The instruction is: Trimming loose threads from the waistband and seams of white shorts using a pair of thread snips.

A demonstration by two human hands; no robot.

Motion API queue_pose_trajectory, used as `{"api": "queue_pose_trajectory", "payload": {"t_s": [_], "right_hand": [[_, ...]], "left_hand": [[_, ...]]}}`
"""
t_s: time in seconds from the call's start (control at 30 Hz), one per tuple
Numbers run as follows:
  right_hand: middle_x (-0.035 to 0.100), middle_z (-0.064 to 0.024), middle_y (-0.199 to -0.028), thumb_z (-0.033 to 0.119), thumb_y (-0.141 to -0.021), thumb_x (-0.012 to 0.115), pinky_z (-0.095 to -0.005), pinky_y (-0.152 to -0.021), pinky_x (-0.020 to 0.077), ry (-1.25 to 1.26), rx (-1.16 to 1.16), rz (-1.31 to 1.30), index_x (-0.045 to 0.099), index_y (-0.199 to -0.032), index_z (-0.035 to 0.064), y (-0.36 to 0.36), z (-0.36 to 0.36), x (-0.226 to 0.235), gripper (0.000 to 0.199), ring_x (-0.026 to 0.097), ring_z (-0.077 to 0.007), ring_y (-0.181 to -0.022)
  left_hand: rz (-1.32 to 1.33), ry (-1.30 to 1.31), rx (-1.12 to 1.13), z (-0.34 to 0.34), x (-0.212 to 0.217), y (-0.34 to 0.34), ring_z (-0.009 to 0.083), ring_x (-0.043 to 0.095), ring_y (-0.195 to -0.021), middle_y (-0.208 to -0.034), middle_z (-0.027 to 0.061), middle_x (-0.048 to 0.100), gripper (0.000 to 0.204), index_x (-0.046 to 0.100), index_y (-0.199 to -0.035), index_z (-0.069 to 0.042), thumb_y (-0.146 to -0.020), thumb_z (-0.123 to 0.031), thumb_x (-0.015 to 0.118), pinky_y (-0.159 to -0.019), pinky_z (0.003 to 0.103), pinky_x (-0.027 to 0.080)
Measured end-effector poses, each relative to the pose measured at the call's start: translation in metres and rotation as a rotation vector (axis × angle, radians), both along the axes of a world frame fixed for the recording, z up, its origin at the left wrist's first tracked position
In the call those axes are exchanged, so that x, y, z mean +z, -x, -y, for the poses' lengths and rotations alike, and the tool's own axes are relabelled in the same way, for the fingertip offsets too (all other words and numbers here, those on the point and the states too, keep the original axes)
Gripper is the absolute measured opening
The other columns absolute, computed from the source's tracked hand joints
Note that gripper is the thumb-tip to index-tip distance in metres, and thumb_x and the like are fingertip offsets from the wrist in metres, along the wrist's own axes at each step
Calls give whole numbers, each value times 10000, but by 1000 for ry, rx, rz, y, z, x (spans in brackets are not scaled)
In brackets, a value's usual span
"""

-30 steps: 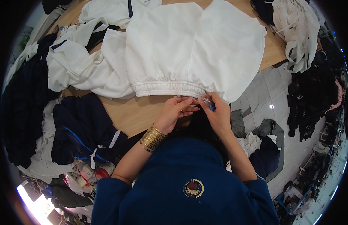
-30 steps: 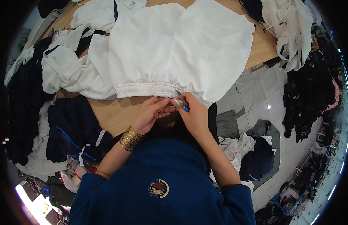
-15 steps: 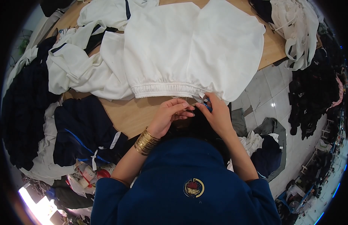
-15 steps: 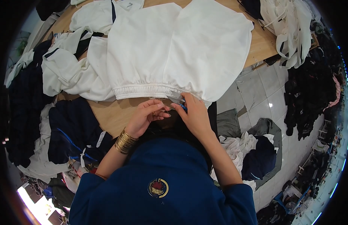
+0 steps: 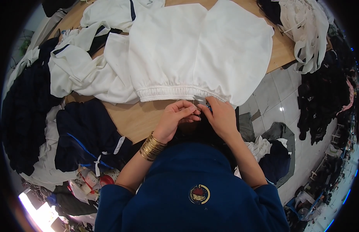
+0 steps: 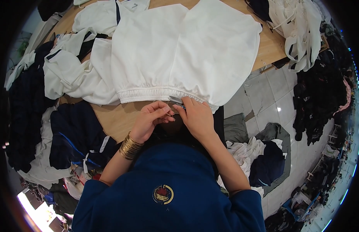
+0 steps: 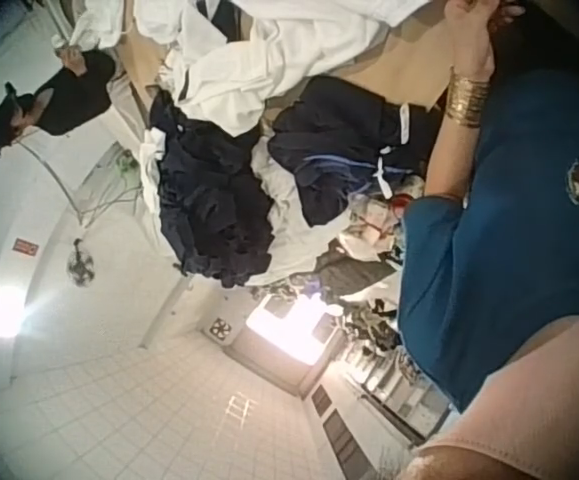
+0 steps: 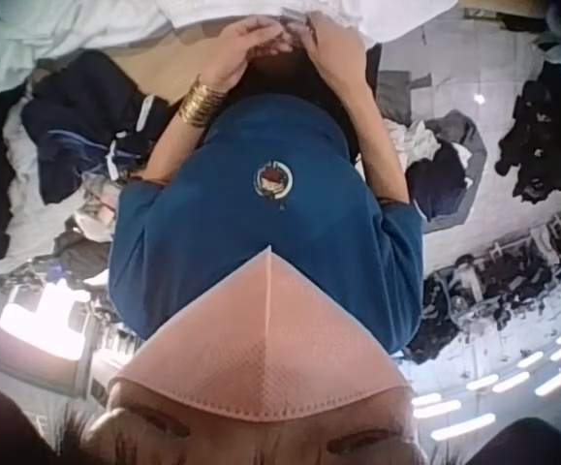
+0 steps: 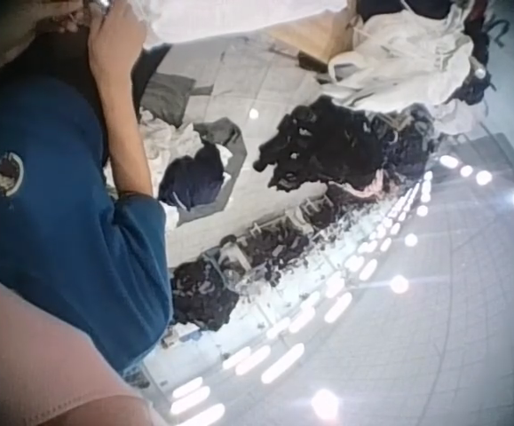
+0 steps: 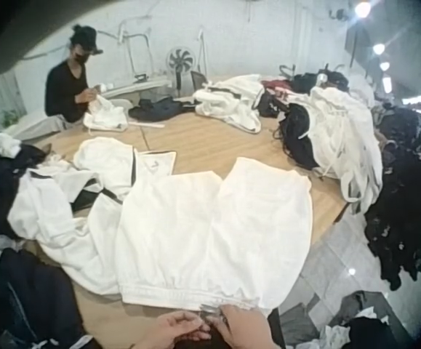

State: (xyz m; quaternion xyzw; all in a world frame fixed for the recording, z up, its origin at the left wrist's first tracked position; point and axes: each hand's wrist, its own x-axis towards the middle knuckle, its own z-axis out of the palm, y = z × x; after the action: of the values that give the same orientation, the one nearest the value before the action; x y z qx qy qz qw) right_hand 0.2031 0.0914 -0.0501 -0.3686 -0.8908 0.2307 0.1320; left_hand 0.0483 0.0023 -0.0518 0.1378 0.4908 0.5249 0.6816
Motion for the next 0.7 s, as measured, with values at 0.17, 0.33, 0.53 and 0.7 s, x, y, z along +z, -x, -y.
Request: {"api": "queue_pose_trajectory", "payload": {"t_s": [0.17, 0.33, 0.53, 0.7], "right_hand": [[600, -83, -685, 338, -869, 563, -363, -598, 407, -29, -9, 2, 544, -866, 64, 2, 0, 2, 275, 583, -254, -625], [588, -76, -637, 356, -851, 584, -358, -596, 422, 8, -45, 18, 569, -882, 79, 0, -4, 2, 279, 582, -257, -599], [571, -59, -762, 274, -734, 723, -345, -598, 437, -9, -170, -189, 573, -991, 87, -19, -14, 1, 352, 586, -243, -667], [504, -56, -954, 70, -639, 705, -330, -579, 450, -159, -20, -96, 571, -1038, 130, -7, -12, -18, 425, 570, -218, -644]], "left_hand": [[-31, -13, -12, 1, -1, 3, 108, 636, -754, -883, 48, 647, 117, 588, -925, -55, -890, -166, 575, -676, 209, 473], [-25, -8, -19, 8, 5, 5, 114, 637, -733, -813, 45, 649, 130, 597, -872, -47, -886, -176, 584, -663, 207, 472], [-828, 11, -965, 45, 16, 50, 122, 609, -611, -620, 48, 618, 197, 627, -776, -63, -858, -242, 617, -594, 233, 465], [-944, -177, -333, 18, 34, 30, 204, 620, -861, -955, 63, 643, 156, 637, -936, -82, -800, -158, 625, -732, 329, 487]]}}
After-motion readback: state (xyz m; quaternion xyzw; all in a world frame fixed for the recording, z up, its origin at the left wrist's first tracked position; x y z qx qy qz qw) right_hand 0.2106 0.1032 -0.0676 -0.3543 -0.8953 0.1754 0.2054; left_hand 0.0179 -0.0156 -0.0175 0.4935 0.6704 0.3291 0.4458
